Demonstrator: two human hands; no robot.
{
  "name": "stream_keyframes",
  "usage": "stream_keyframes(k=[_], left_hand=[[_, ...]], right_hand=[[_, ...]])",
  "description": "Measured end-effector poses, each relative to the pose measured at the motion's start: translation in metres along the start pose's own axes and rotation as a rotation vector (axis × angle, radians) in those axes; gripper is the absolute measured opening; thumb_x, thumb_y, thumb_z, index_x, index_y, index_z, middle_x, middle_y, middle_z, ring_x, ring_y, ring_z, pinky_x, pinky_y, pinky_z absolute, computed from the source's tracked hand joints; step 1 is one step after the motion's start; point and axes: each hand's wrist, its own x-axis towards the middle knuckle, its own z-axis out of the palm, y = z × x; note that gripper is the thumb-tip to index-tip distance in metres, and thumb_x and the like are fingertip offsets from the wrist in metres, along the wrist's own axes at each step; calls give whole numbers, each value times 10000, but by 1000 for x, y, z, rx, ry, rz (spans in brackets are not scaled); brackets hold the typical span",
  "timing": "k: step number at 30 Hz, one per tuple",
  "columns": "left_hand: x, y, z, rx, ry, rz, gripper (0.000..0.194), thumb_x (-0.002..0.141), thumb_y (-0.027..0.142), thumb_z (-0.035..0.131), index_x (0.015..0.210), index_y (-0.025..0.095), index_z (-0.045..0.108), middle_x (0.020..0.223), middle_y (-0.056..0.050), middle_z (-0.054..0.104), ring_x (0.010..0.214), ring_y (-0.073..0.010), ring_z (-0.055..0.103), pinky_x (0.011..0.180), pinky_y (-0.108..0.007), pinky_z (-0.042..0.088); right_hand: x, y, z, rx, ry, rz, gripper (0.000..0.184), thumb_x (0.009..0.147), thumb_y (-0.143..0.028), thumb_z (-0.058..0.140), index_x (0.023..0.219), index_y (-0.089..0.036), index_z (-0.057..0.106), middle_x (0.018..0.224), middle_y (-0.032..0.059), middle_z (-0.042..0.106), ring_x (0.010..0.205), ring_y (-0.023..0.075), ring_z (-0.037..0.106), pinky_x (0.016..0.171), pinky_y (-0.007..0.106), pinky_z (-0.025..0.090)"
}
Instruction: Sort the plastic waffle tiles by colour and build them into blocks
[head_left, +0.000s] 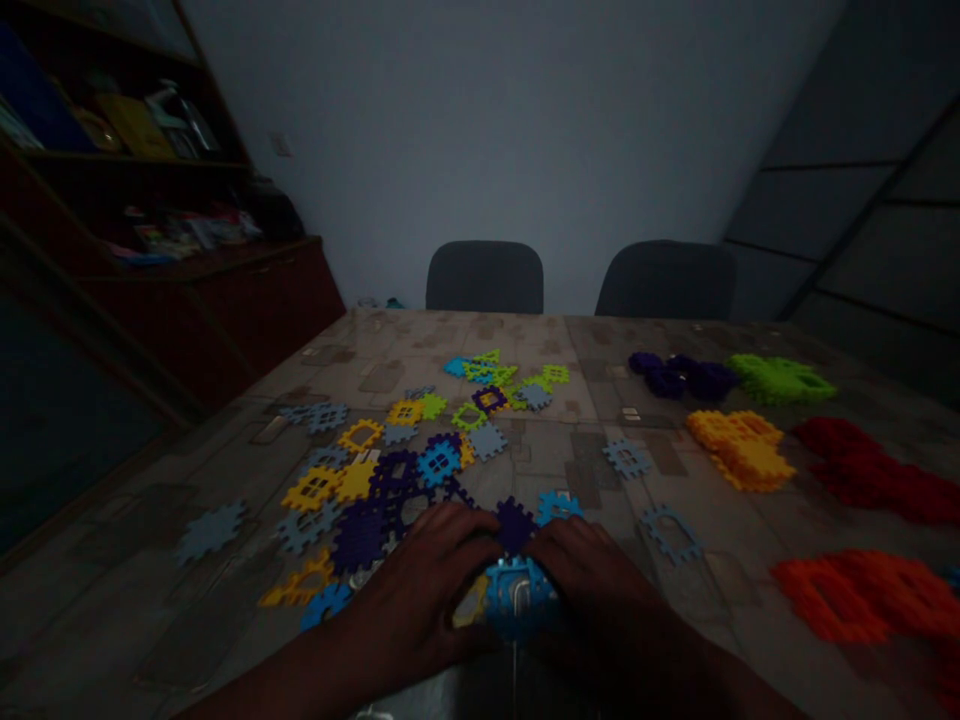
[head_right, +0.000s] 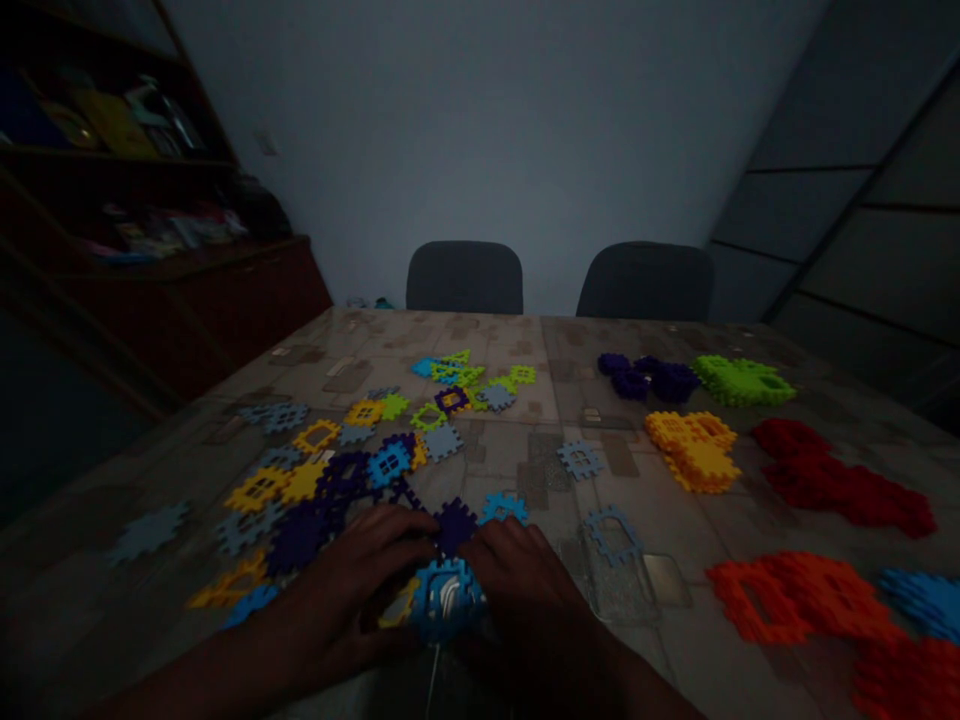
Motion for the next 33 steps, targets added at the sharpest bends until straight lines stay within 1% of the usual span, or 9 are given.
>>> stream_keyframes(k=[6, 8, 10, 14, 17, 21, 26, 29, 33], left_hand=[[-1, 1, 5, -17, 49, 79, 313, 928, 491, 669, 1076, 246, 542, 1265, -54, 526, 1122, -291, 480, 936, -432, 383], [0, 1, 6, -27, 52, 104, 299, 984, 528, 550, 1052, 237, 546, 1243, -58, 529, 1101, -287, 481, 917, -437, 381], [0, 0, 6, -29, 52, 103, 320, 1012, 535, 473, 1082, 231, 543, 1210, -66, 533, 1078, -288, 481, 897, -443, 384], [-1, -1, 6, -27, 5, 68, 305, 990, 438, 569, 1211, 238, 505, 1158, -68, 530, 1047, -286, 482, 871, -433, 397], [-3, -2, 8, -5, -20, 53, 391, 936, 358, 665, 1268, 251, 486, 1183, -69, 511, 1063, -291, 474, 878, -433, 401], [-4, -4, 12, -11, -4, 68, 429, 931, 319, 662, 1305, 250, 463, 1231, -81, 484, 1107, -298, 453, 911, -443, 392], [-4, -3, 15, -44, 24, 52, 269, 972, 309, 562, 1226, 241, 507, 1180, -74, 488, 1073, -294, 456, 880, -446, 382], [-4, -1, 16, -69, 25, 52, 239, 989, 301, 512, 1222, 245, 513, 1185, -76, 482, 1074, -290, 456, 877, -444, 381], [-4, -2, 17, -104, 52, 57, 282, 997, 254, 470, 1277, 286, 487, 1286, -62, 453, 1157, -286, 433, 947, -458, 375]], right_hand=[[1, 11, -6, -85, 44, -127, 505, 853, -88, 533, 1351, -165, 501, 1126, 115, 613, 1004, 257, 532, 862, 410, 419], [0, 15, -6, -143, 88, -115, 463, 892, -57, 465, 1345, -142, 507, 1110, 125, 631, 990, 253, 543, 847, 404, 424], [-1, 17, -6, -185, 128, -90, 411, 910, -102, 495, 1318, -137, 525, 1113, 125, 638, 982, 256, 550, 838, 402, 422], [-7, 10, 0, -207, 108, -31, 495, 780, -333, 744, 1224, -200, 571, 1059, 74, 631, 942, 260, 550, 803, 384, 403], [-9, 3, 7, -225, 68, 16, 547, 655, -427, 843, 1099, -215, 604, 1017, 51, 627, 913, 255, 547, 795, 369, 390], [-9, 2, 5, -229, -33, 19, 474, 662, -344, 826, 1061, -213, 607, 1040, 40, 621, 913, 238, 537, 791, 359, 381], [-7, 12, -17, -261, -100, -56, 479, 691, -241, 738, 1146, -214, 589, 1068, 53, 603, 953, 234, 541, 760, 342, 376], [-4, 21, -17, -271, -68, -137, 403, 789, -157, 659, 1177, -233, 583, 1084, 50, 623, 956, 207, 554, 743, 320, 374], [0, 37, -5, -255, 58, -353, 344, 912, -89, 551, 1203, -273, 570, 1233, 36, 638, 1070, 190, 559, 881, 356, 381]])
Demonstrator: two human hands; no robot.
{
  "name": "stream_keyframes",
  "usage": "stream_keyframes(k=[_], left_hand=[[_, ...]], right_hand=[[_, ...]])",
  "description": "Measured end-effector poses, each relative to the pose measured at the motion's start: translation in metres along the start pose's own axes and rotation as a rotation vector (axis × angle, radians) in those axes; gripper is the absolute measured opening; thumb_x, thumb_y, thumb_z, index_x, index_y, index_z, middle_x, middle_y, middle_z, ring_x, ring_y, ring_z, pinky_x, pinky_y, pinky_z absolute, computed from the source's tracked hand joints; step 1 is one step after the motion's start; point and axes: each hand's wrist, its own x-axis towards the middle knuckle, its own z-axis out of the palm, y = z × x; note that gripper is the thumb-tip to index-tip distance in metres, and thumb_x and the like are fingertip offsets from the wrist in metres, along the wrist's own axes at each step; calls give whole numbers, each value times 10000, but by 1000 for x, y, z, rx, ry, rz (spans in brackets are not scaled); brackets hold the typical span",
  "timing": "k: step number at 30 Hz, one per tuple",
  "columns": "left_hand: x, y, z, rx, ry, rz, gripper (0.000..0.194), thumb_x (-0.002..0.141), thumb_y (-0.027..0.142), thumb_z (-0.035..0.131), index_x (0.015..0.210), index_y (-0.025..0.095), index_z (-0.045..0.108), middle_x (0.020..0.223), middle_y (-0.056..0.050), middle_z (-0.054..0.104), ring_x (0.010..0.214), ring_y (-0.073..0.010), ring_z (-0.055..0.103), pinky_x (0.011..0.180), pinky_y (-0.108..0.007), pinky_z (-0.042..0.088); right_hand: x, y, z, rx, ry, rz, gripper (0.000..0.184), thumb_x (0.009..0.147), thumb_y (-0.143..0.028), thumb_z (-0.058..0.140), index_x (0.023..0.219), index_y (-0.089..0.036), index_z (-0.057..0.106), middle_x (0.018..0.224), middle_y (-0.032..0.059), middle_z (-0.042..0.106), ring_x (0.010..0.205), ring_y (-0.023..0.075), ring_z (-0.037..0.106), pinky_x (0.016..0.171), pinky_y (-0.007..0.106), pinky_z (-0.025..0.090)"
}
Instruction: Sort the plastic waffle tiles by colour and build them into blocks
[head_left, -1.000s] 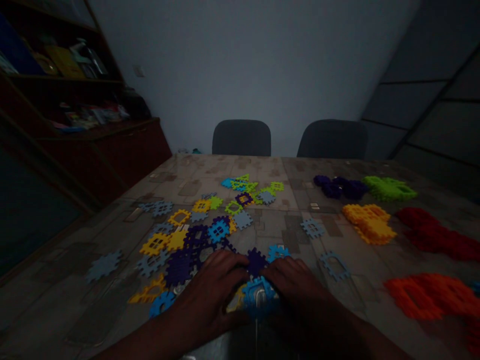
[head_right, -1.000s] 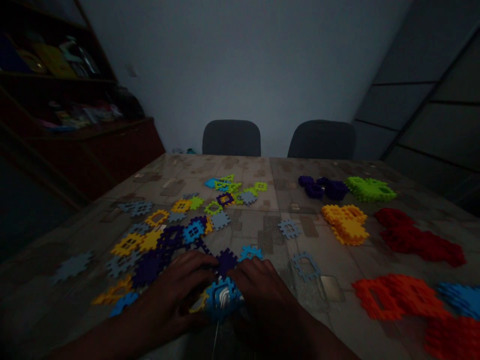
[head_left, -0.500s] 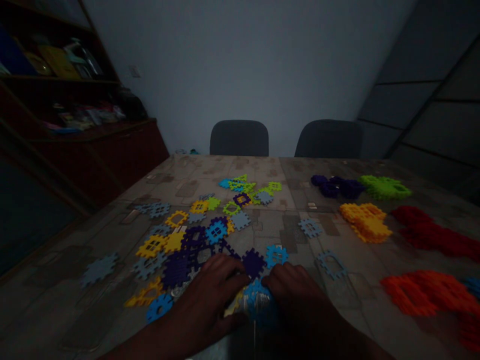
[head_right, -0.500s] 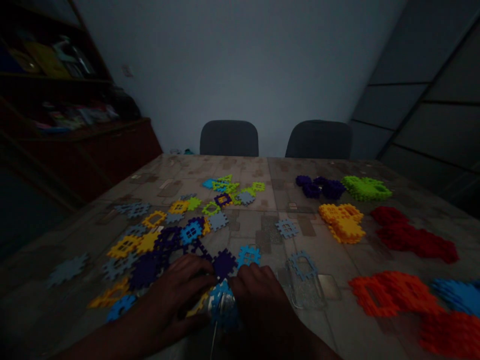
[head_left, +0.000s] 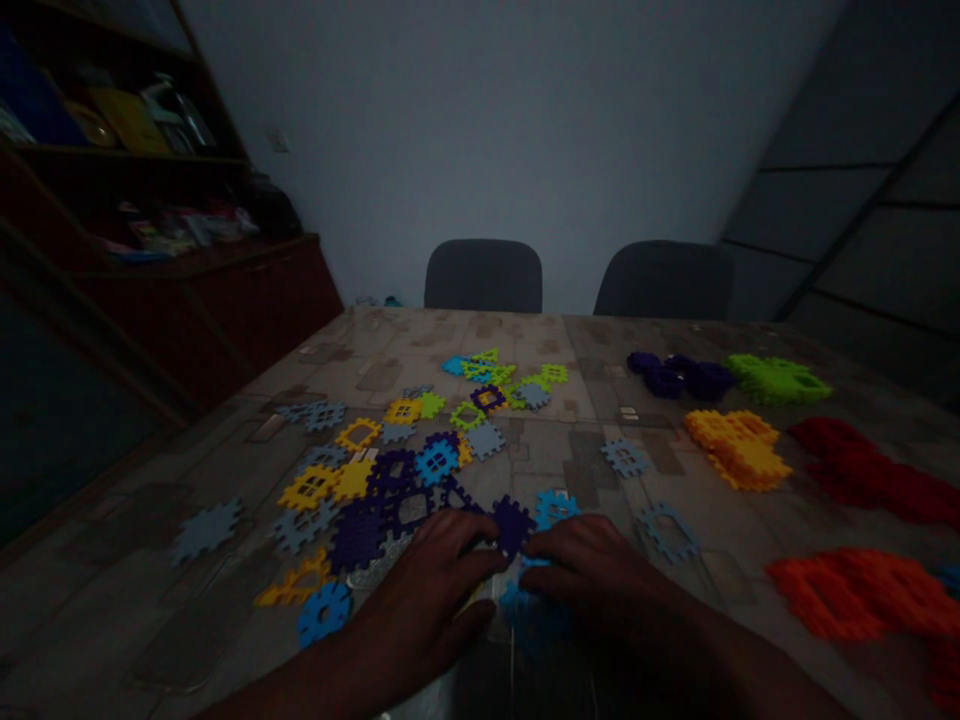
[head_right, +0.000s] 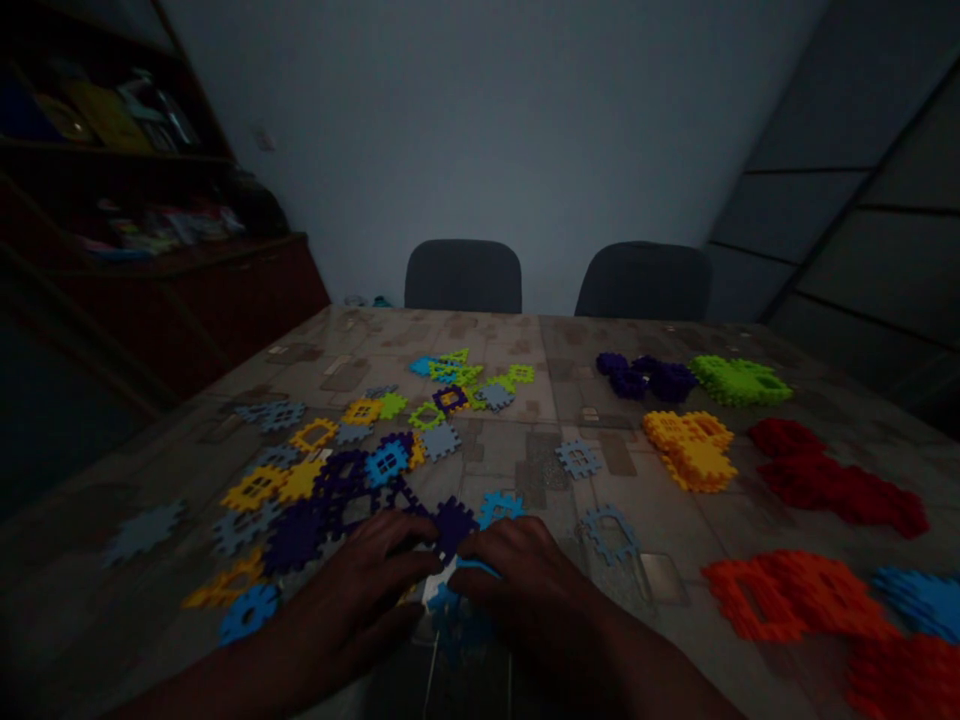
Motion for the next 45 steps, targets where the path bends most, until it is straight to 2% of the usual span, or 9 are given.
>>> stream_keyframes(k=[2, 8, 14, 18, 26, 34, 36, 41, 45], left_hand=[[0, -2, -2, -2, 18, -9, 271, 1003, 267, 475, 1273, 284, 488, 1282, -61, 461, 1160, -283, 437, 952, -457, 381], [1, 2, -10, 31, 52, -37, 158, 997, 267, 501, 1148, 238, 537, 1157, -66, 510, 1066, -275, 483, 873, -427, 404], [-15, 12, 7, 132, 6, 5, 177, 943, 97, 403, 1018, 199, 527, 1062, -73, 550, 932, -253, 508, 773, -399, 399], [-37, 3, 18, 200, 92, 138, 260, 937, 68, 397, 1127, 193, 522, 1125, -90, 565, 965, -239, 543, 962, -485, 415], [-48, -6, 28, 174, 152, 96, 251, 975, 110, 377, 1077, 247, 561, 1105, -56, 615, 1003, -215, 591, 1080, -512, 423], [-49, -5, 28, 96, 174, -42, 243, 1014, 195, 432, 1202, 276, 562, 1100, -52, 638, 1032, -221, 612, 1091, -473, 448], [-49, -6, 29, 91, 170, -25, 232, 1029, 205, 392, 1178, 260, 561, 1089, -47, 636, 1014, -215, 611, 1104, -494, 421], [-46, -1, 16, 61, 181, 111, 277, 983, 97, 324, 1129, 206, 533, 1145, -80, 589, 1037, -226, 552, 1052, -488, 382], [-45, 6, 4, -21, 175, 35, 270, 975, 92, 338, 1116, 206, 538, 1091, -75, 573, 986, -232, 518, 886, -422, 404]], right_hand=[[-1, 3, 1, -10, 47, 18, 368, 908, -77, 548, 1223, -268, 566, 1196, 36, 659, 1050, 194, 570, 870, 359, 393], [-3, -15, -14, -63, -21, 358, 397, 709, -254, 759, 1079, -216, 619, 992, 60, 653, 892, 252, 583, 731, 362, 400], [-4, -35, 7, -219, 1, 496, 496, 720, -408, 756, 1138, -202, 584, 964, 80, 644, 856, 280, 583, 740, 389, 387], [1, -41, 19, -271, 5, 516, 550, 746, -432, 726, 1204, -180, 554, 1003, 100, 648, 869, 299, 597, 766, 418, 388], [4, -47, 19, -265, 31, 505, 559, 718, -263, 621, 1262, -170, 532, 1033, 116, 640, 888, 296, 586, 763, 402, 375], [0, -43, 41, -194, 261, 260, 697, 689, -274, 508, 1368, -150, 407, 1033, 126, 648, 863, 286, 557, 775, 428, 387], [0, -44, 37, -195, 234, 290, 636, 720, -280, 515, 1340, -159, 438, 1021, 114, 641, 854, 273, 555, 756, 413, 388], [-4, -52, 20, -184, 32, 228, 249, 780, -386, 650, 954, -228, 565, 872, 45, 621, 737, 219, 534, 654, 346, 359], [-8, -62, 26, -242, 20, 154, 77, 884, -262, 622, 928, -227, 570, 864, 29, 635, 743, 194, 534, 662, 324, 366]])
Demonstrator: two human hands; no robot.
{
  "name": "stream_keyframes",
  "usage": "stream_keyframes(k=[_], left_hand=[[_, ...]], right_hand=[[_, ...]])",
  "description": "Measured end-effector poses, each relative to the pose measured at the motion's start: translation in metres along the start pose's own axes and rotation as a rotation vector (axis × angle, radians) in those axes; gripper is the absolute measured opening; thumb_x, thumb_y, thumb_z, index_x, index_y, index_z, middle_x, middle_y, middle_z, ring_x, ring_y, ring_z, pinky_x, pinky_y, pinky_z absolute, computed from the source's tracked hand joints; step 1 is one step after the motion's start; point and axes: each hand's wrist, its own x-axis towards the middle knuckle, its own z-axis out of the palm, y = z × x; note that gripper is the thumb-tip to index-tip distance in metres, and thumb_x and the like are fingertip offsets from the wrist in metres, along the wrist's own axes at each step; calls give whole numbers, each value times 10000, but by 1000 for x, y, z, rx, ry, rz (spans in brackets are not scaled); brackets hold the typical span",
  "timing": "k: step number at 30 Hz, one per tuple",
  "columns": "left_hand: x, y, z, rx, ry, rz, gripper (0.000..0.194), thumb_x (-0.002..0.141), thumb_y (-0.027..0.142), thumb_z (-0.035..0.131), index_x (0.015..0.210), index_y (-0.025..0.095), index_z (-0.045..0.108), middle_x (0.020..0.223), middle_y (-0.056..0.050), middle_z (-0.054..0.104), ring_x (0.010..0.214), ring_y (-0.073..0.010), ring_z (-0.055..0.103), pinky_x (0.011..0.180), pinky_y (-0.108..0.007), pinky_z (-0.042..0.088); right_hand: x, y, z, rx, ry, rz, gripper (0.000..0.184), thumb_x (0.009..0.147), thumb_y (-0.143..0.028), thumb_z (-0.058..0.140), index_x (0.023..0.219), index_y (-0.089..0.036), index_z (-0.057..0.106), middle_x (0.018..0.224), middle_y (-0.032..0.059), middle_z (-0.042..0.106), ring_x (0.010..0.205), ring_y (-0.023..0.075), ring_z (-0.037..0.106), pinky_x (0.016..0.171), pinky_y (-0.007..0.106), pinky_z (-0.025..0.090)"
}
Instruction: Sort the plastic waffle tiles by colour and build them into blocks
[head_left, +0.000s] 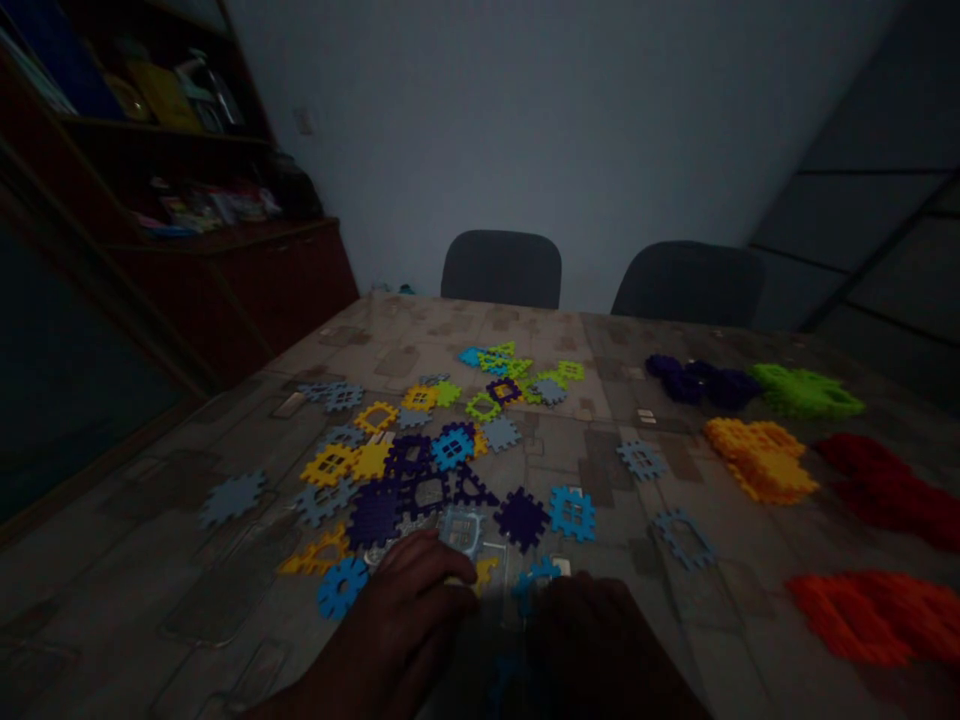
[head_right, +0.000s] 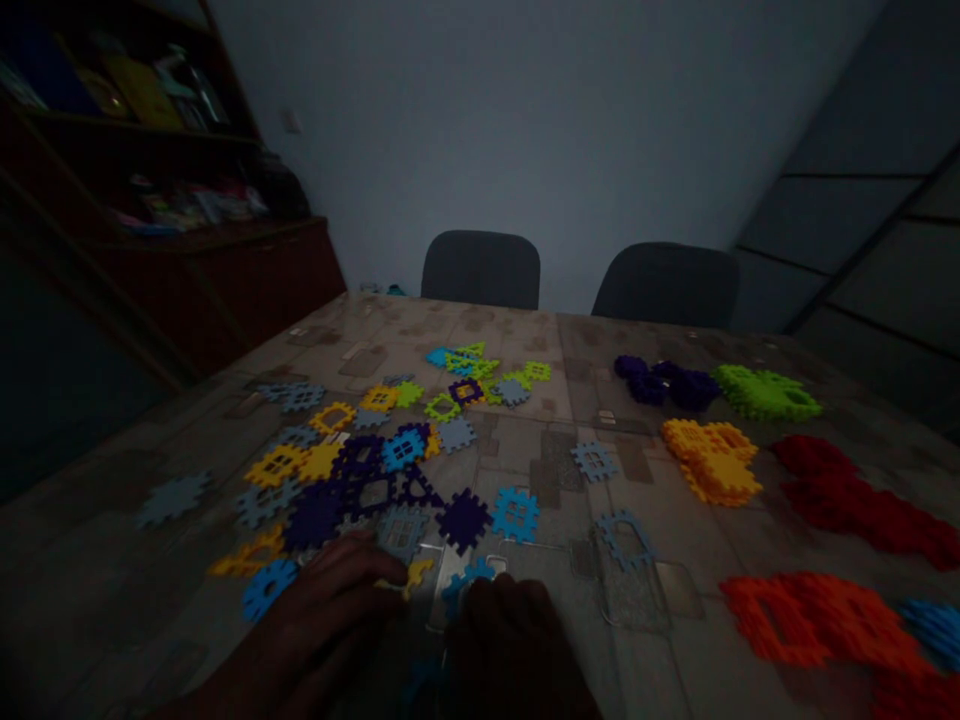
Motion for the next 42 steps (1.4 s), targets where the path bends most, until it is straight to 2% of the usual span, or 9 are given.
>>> stream_keyframes(k=[5, 10, 13, 20, 25, 31, 34, 37, 42], left_hand=[[3, 2, -1, -25, 7, -52, 242, 1000, 105, 347, 1065, 215, 552, 1031, -55, 572, 941, -218, 507, 782, -360, 385], [5, 1, -1, -31, -15, -46, 255, 991, 93, 348, 1090, 221, 546, 1060, -59, 567, 975, -223, 512, 848, -372, 388], [4, 2, -3, -36, -32, -55, 253, 988, 96, 350, 1091, 223, 543, 1071, -59, 563, 990, -226, 513, 894, -387, 378], [2, -1, -1, -32, -34, -46, 273, 976, 95, 342, 1109, 227, 540, 1093, -61, 562, 992, -237, 505, 860, -393, 377], [2, -3, 1, -30, -3, -28, 248, 989, 118, 353, 1104, 221, 546, 1077, -74, 573, 967, -239, 521, 807, -374, 394], [1, -5, 1, -16, -16, -28, 253, 995, 130, 334, 1114, 224, 537, 1110, -76, 569, 1006, -239, 531, 919, -418, 395], [0, -7, 3, 7, 17, 0, 255, 1022, 195, 299, 1109, 226, 536, 1100, -79, 579, 988, -244, 542, 922, -438, 404], [-2, -11, 9, 52, 42, 40, 256, 1032, 224, 287, 1078, 228, 539, 1077, -70, 596, 945, -229, 563, 960, -465, 400], [-5, -18, 20, -19, 34, -17, 219, 1047, 315, 353, 1008, 233, 552, 955, -49, 624, 872, -206, 585, 900, -400, 467]], right_hand=[[-3, -10, 19, -44, 64, -28, 55, 932, -243, 551, 896, -228, 590, 826, 25, 632, 745, 197, 542, 673, 329, 392], [-7, -14, 26, -87, 83, -41, 106, 920, -217, 531, 990, -225, 610, 896, 51, 665, 809, 221, 561, 749, 365, 428], [-4, -10, 20, -72, 119, 18, 92, 885, -201, 544, 961, -221, 592, 860, 52, 652, 783, 221, 554, 737, 368, 419], [12, 6, -12, -27, 71, 256, 300, 781, -463, 622, 889, -185, 592, 852, 77, 603, 777, 257, 523, 721, 415, 367], [15, 2, -11, -96, 61, 300, 328, 813, -505, 613, 850, -179, 600, 836, 84, 598, 778, 266, 514, 727, 420, 353], [16, 3, -11, -91, 20, 324, 418, 786, -593, 648, 819, -180, 594, 815, 84, 601, 768, 278, 536, 716, 427, 376], [12, 8, -7, -64, 6, 280, 414, 773, -571, 663, 899, -181, 609, 850, 93, 632, 774, 278, 567, 699, 414, 411], [5, 15, 4, -77, 42, 181, 570, 773, -503, 662, 1204, -144, 564, 998, 120, 681, 839, 290, 615, 711, 411, 470], [-5, 25, 26, -153, 17, -14, 637, 759, -231, 630, 1373, -187, 466, 1124, 109, 700, 852, 263, 659, 651, 337, 539]])
